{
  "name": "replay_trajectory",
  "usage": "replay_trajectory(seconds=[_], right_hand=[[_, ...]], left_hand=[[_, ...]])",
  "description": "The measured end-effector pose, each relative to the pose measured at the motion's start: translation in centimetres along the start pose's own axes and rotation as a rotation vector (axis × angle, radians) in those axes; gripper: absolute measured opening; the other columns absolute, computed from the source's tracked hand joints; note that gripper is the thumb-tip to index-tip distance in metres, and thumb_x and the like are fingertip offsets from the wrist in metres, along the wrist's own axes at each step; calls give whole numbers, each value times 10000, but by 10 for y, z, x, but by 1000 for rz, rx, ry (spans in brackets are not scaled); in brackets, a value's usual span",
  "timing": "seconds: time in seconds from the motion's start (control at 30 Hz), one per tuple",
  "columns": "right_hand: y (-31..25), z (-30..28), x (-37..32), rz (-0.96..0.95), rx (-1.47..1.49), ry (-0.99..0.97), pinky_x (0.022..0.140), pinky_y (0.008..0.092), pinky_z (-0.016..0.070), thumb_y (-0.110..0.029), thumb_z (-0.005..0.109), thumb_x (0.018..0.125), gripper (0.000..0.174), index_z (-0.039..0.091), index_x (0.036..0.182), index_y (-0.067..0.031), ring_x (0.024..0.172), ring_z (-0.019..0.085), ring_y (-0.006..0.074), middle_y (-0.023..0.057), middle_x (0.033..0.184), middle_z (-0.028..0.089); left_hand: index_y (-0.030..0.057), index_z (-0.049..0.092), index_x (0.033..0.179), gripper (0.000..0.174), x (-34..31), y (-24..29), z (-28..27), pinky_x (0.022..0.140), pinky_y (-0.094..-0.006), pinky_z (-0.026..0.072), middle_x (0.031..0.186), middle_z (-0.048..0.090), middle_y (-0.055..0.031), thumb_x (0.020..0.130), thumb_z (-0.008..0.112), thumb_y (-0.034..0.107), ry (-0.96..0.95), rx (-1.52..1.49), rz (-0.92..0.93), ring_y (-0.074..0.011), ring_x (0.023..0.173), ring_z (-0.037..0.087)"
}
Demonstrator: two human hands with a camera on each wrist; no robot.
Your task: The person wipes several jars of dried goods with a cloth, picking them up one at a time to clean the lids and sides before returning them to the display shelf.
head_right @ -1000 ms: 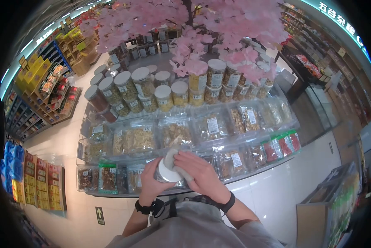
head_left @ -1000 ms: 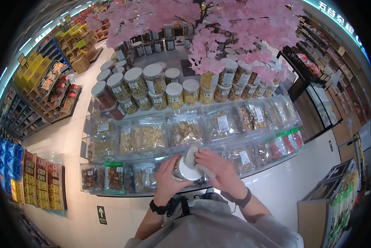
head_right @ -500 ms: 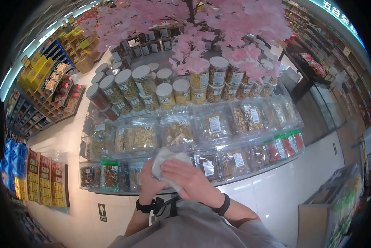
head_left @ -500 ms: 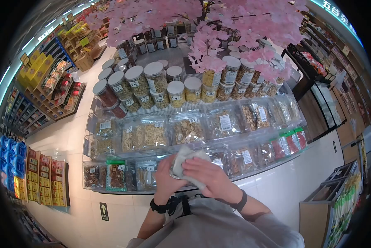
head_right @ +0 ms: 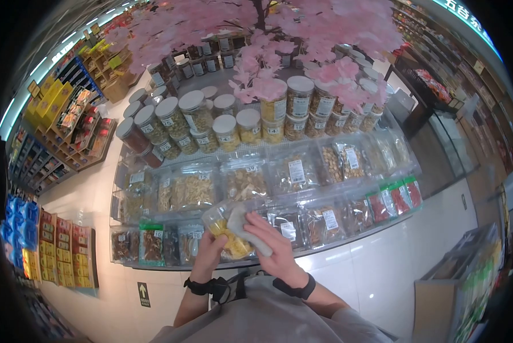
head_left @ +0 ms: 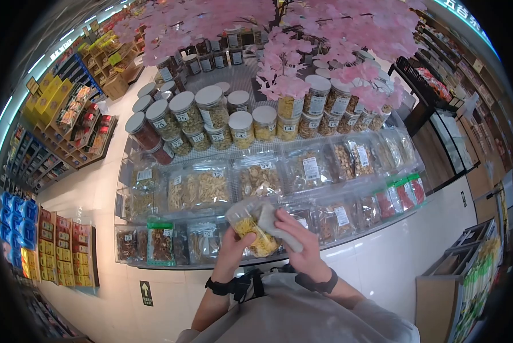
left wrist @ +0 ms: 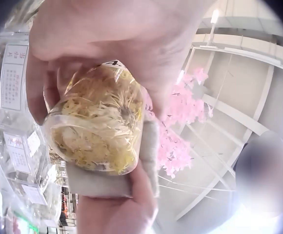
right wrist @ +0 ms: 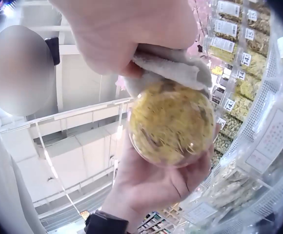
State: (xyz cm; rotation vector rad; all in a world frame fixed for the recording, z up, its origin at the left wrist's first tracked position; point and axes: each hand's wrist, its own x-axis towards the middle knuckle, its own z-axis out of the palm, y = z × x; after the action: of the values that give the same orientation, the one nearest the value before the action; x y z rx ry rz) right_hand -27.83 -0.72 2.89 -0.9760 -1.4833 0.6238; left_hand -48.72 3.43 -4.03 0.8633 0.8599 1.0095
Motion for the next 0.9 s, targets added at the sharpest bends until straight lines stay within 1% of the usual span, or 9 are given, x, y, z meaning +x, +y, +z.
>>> replay_trajectory(seconds=[0.07,0.1,0.2,0.47,0.53,0.67,0.73,0.83,0.9], right_hand=[[3,4,0,141,16,-82,1147,404,421,82,608,911,405,643,1309,17,1387,536,359,225,1437,592],[9,5,-1,193,51,-47,1134,391,431,73,604,929,392,639,1315,16,1378,548,337,216,1445,590],[14,0,0,294,185,31,1121,372,440,72,595,941,392,635,1326,14,1370,558,306,208,1441,597],[12,-4,24,278,184,-13,1144,383,422,65,580,944,413,632,1347,-8,1396,531,310,184,1453,597],[8,1,24,67,26,-212,1179,428,394,71,579,922,431,638,1340,-13,1419,500,347,174,1452,598],[12,-5,6,-22,95,-385,1195,471,375,64,584,900,427,665,1308,-33,1428,480,374,183,1455,590],[10,-7,12,-11,108,-392,1192,465,381,63,590,901,422,667,1304,-36,1431,476,373,185,1456,588],[7,-4,30,239,124,-147,1189,450,386,58,581,917,411,661,1309,-36,1435,471,367,187,1459,585],[6,-3,36,133,79,-205,1188,448,389,44,594,919,402,663,1306,-40,1432,477,365,181,1459,586]], left_hand=[[3,496,1420,589,0,7,0,1005,-372,528,1332,631,-106,929,738,221,-19,-152,-57,-208,1205,636],[4,482,1438,560,1,12,2,1028,-383,518,1360,614,-116,960,688,213,-37,-310,-111,-217,1232,623],[8,441,1474,583,4,18,-5,1059,-399,502,1397,591,-125,969,654,205,-140,-338,-147,-229,1248,617],[0,449,1442,558,0,-11,-1,1080,-434,504,1386,594,-135,928,652,76,-148,-308,-109,-259,1260,614],[-6,463,1423,541,2,-7,0,1076,-436,511,1376,599,-139,919,651,51,-86,-313,-82,-265,1250,622],[11,477,1413,573,7,15,-13,1043,-414,530,1359,613,-124,881,690,27,7,-471,-62,-247,1199,648],[19,477,1415,595,5,15,-15,1027,-405,536,1354,616,-121,866,706,19,3,-462,-46,-238,1185,653],[16,498,1392,606,-2,12,8,1008,-368,538,1300,651,-110,841,748,35,-28,-112,59,-211,1160,661],[21,505,1378,583,1,10,8,1015,-367,531,1286,654,-101,848,747,33,8,-179,7,-205,1162,658]])
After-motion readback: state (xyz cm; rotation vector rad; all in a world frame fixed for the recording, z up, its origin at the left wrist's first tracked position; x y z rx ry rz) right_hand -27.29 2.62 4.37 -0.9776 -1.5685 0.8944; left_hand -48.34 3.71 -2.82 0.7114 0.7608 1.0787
